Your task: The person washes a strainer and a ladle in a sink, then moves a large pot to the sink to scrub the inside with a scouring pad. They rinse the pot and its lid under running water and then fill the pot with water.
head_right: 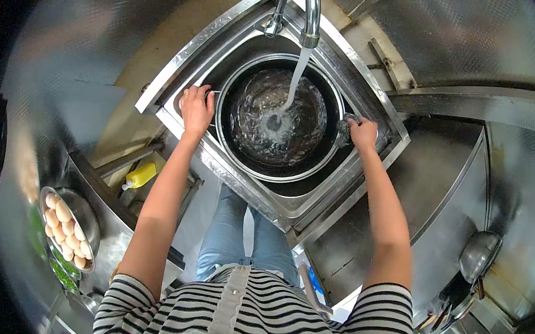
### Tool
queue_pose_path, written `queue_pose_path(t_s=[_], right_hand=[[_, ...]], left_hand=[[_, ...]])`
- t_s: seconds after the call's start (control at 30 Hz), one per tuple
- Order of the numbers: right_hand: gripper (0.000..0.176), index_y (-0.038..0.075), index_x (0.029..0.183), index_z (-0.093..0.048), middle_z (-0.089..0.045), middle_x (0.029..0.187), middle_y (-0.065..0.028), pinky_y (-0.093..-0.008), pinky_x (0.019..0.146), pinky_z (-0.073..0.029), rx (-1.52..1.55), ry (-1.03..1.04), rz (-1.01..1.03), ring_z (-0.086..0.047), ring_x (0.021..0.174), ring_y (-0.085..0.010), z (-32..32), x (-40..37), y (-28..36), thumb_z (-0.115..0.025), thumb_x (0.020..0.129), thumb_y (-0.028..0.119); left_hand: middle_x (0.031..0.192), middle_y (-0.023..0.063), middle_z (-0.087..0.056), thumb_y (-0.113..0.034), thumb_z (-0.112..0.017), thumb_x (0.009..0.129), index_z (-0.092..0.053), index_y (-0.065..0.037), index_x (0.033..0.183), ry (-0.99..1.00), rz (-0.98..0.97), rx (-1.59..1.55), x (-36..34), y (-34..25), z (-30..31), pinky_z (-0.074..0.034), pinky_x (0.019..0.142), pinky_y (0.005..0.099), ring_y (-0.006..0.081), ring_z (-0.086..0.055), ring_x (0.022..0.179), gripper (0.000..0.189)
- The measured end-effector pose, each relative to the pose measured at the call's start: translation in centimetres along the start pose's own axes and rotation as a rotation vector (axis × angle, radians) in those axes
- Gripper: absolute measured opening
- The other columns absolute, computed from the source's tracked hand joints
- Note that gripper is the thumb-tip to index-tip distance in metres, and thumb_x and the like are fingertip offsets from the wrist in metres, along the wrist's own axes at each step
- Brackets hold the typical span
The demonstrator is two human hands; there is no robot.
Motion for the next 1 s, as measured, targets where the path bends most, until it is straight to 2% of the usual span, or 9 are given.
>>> queue_pose_path(t_s=[0.07,0.17,0.37,0.43,0.53,0.6,0.7,0.87,1.0], right_hand=[[0.024,0.003,0.083,-0.061,-0.057,0.081,-0.0128,-0.0338,0.069,-0.042,0.585,0.049,-0.418,-0.055,0.079,-0.0244,-1.8,-0.2,-2.4,-0.061,0.073,0.025],[0.033,0.007,0.099,-0.056,-0.055,0.079,-0.0095,-0.0365,0.062,-0.043,0.881,0.325,-0.714,-0.051,0.072,-0.0203,-1.3,-1.1,-2.2,-0.058,0.076,0.030],[0.025,0.013,0.090,-0.052,-0.052,0.071,-0.0039,-0.0314,0.051,-0.037,1.076,0.076,-0.572,-0.046,0.054,-0.0159,-8.4,-1.0,-6.1,-0.055,0.078,0.034],[0.022,0.015,0.090,-0.051,-0.053,0.072,-0.0025,-0.0316,0.054,-0.037,1.216,0.165,-0.855,-0.048,0.053,-0.0153,-3.9,-3.5,-2.2,-0.053,0.079,0.034],[0.019,0.018,0.089,-0.051,-0.054,0.070,0.0000,-0.0274,0.045,-0.036,1.383,0.275,-0.771,-0.049,0.052,-0.0142,-3.6,-2.8,-3.1,-0.053,0.079,0.034],[0.015,0.018,0.082,-0.052,-0.054,0.065,0.0002,-0.0237,0.036,-0.032,1.462,0.361,-0.733,-0.048,0.047,-0.0133,-2.9,-2.4,-3.4,-0.055,0.077,0.032],[0.014,0.017,0.079,-0.053,-0.055,0.064,-0.0007,-0.0255,0.037,-0.035,1.414,0.377,-0.818,-0.050,0.048,-0.0131,4.1,-2.4,-1.6,-0.056,0.077,0.030],[0.021,0.007,0.084,-0.054,-0.058,0.066,-0.0059,-0.0276,0.039,-0.042,1.700,0.394,-0.624,-0.054,0.050,-0.0187,11.8,0.0,0.7,-0.047,0.083,0.027],[0.025,0.001,0.096,-0.051,-0.058,0.085,-0.0117,-0.0311,0.052,-0.049,1.869,0.391,-0.413,-0.059,0.068,-0.0245,18.6,0.7,5.3,-0.040,0.085,0.021]], left_hand=[[0.084,0.0120,-0.056,-0.022,-0.052,0.078,-0.058,-0.007,0.090,0.015,0.027,0.114,-0.1,0.0,-0.2,-0.037,0.074,0.0410,0.0314,-0.049,0.085,0.021],[0.072,0.0123,-0.058,-0.024,-0.052,0.078,-0.056,-0.006,0.086,0.033,0.009,0.227,-0.3,-0.6,0.1,-0.039,0.068,0.0412,0.0303,-0.052,0.079,0.020],[0.071,0.0125,-0.059,-0.024,-0.051,0.079,-0.053,-0.005,0.080,0.143,0.049,0.191,0.0,-0.6,0.0,-0.042,0.064,0.0400,0.0285,-0.053,0.077,0.019],[0.073,0.0134,-0.060,-0.027,-0.049,0.080,-0.054,-0.005,0.085,0.173,0.056,0.211,-0.1,0.1,-0.7,-0.043,0.067,0.0400,0.0286,-0.053,0.080,0.023],[0.076,0.0151,-0.060,-0.028,-0.048,0.080,-0.055,-0.006,0.092,0.222,0.082,0.120,0.8,-0.2,0.2,-0.043,0.069,0.0409,0.0302,-0.055,0.079,0.025],[0.082,0.0171,-0.060,-0.031,-0.046,0.081,-0.055,-0.010,0.100,0.425,0.299,0.044,1.1,0.5,0.2,-0.043,0.073,0.0419,0.0325,-0.056,0.082,0.030],[0.088,0.0180,-0.060,-0.034,-0.044,0.082,-0.054,-0.012,0.105,0.533,0.290,-0.029,1.3,0.7,0.2,-0.042,0.077,0.0425,0.0335,-0.056,0.087,0.034],[0.089,0.0220,-0.058,-0.036,-0.047,0.078,-0.061,0.003,0.086,0.834,0.279,-0.152,-0.1,1.3,-1.3,-0.043,0.078,0.0394,0.0366,-0.055,0.088,0.041],[0.071,0.0205,-0.059,-0.030,-0.051,0.076,-0.060,0.005,0.068,0.962,0.386,-0.357,-2.5,2.2,-3.7,-0.047,0.055,0.0386,0.0308,-0.058,0.060,0.037]])
Point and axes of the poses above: each hand's wrist, its own x-axis towards the middle knuckle, its own z-axis out of the back of the hand, y = z × x, the point moved 5 cm from there along x, towards the middle knuckle
